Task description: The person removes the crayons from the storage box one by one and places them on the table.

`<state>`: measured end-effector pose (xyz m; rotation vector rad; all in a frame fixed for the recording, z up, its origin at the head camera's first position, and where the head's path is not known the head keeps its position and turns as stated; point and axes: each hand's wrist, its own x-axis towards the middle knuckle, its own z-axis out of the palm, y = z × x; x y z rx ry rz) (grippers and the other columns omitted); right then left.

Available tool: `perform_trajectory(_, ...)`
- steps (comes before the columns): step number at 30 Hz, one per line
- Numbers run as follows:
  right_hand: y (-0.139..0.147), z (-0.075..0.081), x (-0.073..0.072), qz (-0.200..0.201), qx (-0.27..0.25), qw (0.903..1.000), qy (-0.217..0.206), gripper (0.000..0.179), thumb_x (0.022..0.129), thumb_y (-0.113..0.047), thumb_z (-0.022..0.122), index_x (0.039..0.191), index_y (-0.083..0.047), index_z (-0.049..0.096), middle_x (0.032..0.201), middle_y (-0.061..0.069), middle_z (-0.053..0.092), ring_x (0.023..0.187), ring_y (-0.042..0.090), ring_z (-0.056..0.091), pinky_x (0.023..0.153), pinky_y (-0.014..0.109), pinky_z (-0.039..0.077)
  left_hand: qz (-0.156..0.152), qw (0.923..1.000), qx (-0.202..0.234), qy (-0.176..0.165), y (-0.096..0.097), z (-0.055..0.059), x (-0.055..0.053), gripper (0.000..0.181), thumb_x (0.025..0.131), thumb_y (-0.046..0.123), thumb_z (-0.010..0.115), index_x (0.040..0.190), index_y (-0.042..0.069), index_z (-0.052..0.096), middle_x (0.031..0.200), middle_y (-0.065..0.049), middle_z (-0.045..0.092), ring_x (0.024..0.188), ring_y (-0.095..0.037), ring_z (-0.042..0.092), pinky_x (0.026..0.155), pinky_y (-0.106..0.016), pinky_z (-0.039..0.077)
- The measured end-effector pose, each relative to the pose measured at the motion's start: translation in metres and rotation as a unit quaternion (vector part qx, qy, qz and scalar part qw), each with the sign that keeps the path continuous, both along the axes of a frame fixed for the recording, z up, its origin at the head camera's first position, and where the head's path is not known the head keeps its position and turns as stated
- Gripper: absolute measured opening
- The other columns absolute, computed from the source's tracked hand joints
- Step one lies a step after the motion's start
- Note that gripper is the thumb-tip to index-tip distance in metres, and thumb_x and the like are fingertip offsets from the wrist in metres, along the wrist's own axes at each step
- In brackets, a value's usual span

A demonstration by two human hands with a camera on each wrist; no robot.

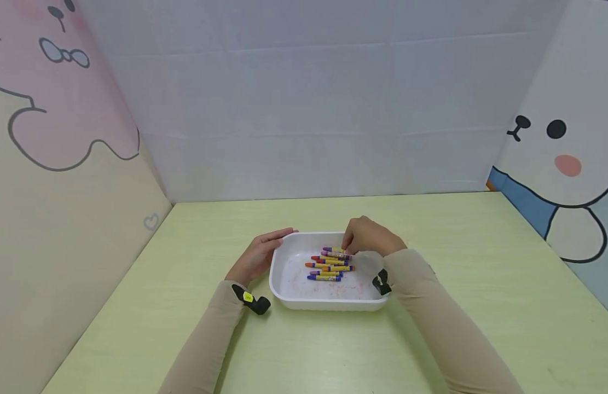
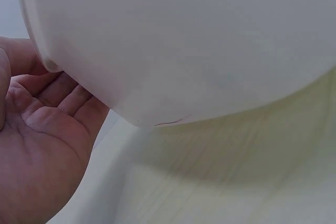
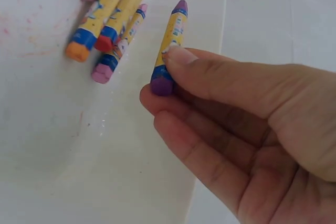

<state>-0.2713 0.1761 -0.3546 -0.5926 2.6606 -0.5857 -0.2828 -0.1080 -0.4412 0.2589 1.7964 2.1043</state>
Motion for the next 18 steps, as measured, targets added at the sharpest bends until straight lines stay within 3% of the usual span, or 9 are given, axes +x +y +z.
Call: perform_trajectory(18, 0.028, 0.023, 0.002, -0.021, -0.014, 0.9988, 0.041, 0.016, 0.086, -0.01, 0.07, 0.1, -0.005, 0.076, 0.096, 0.008, 0.074, 0.082, 0.014, 0.067, 0.074, 0.034, 0.057, -0.003, 0.9999, 0.01, 0.009, 0.001, 0.001, -0.003, 0.041, 0.1, 0.001, 0.041, 0.14, 0.001, 0.048, 0.145, -0.014, 0.048, 0.137, -0.026, 0.042, 0.112, -0.039, 0.037)
